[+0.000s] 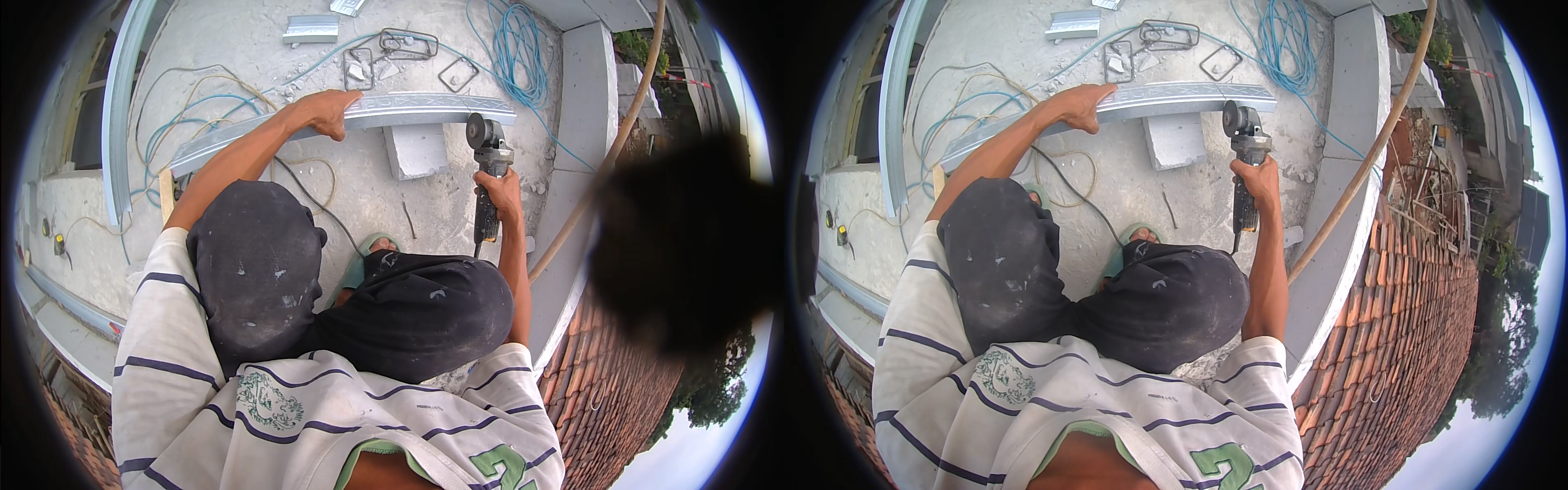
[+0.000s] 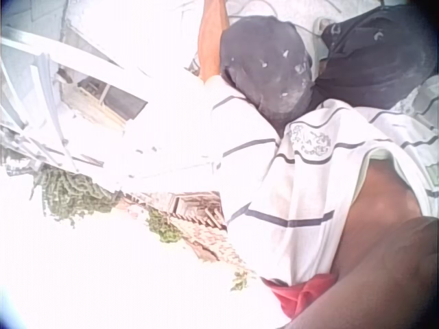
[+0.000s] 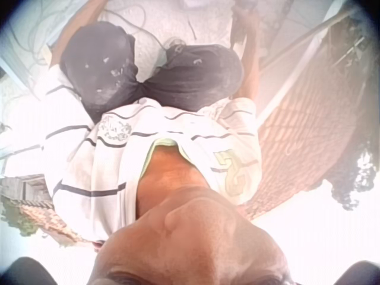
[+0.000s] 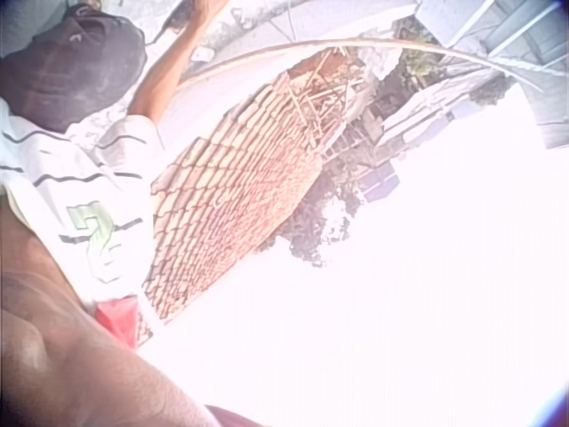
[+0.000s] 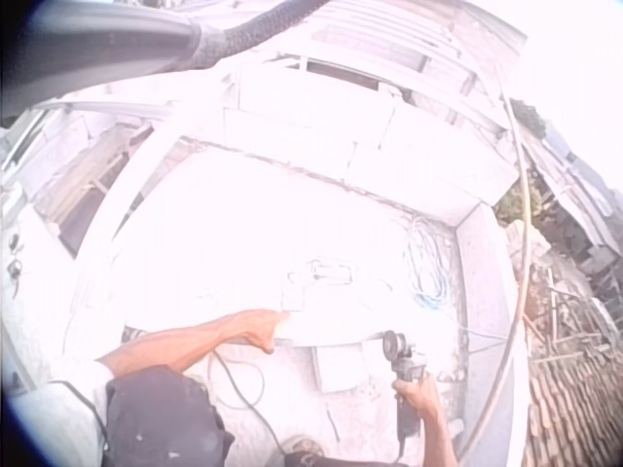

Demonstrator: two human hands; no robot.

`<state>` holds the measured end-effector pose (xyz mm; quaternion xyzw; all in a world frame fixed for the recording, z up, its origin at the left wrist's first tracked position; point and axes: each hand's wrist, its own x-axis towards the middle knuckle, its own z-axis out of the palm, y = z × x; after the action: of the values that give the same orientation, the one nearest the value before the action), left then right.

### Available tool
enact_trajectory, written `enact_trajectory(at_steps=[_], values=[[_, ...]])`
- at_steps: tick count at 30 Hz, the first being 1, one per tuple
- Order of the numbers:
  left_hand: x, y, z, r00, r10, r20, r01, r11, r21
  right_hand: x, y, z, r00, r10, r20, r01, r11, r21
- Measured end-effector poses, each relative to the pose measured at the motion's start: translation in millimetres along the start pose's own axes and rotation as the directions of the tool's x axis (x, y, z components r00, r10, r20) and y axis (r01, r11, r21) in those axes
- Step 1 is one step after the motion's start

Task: The person holds a metal profile against a concrete block, cuts it using an angle grinder, and then uses a screwdriver to mark the surface.

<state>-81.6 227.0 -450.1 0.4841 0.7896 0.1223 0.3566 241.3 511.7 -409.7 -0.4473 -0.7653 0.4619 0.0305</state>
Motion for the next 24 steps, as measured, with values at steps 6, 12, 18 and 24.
enact_trajectory(at_steps=[6,12,18,24], values=[[1,0,0,1.0,-0.017,0.012,0.017,1.0,-0.005,-2,-4,0,1.0,0.011,-0.008,-0.011,1.0,-0.002],[0,2,-1,1.0,-0.016,0.01,0.016,1.0,0.006,4,-5,-1,1.0,-0.018,-0.008,0.018,1.0,-0.023],[0,-1,1,1.0,0.021,-0.02,-0.021,1.0,0.004,5,-9,2,1.0,0.0,-0.013,0.0,1.0,0.015],[0,-1,-1,0.999,0.026,-0.018,-0.026,1.0,0.004,5,-7,2,1.0,-0.006,-0.013,0.007,1.0,0.021]])
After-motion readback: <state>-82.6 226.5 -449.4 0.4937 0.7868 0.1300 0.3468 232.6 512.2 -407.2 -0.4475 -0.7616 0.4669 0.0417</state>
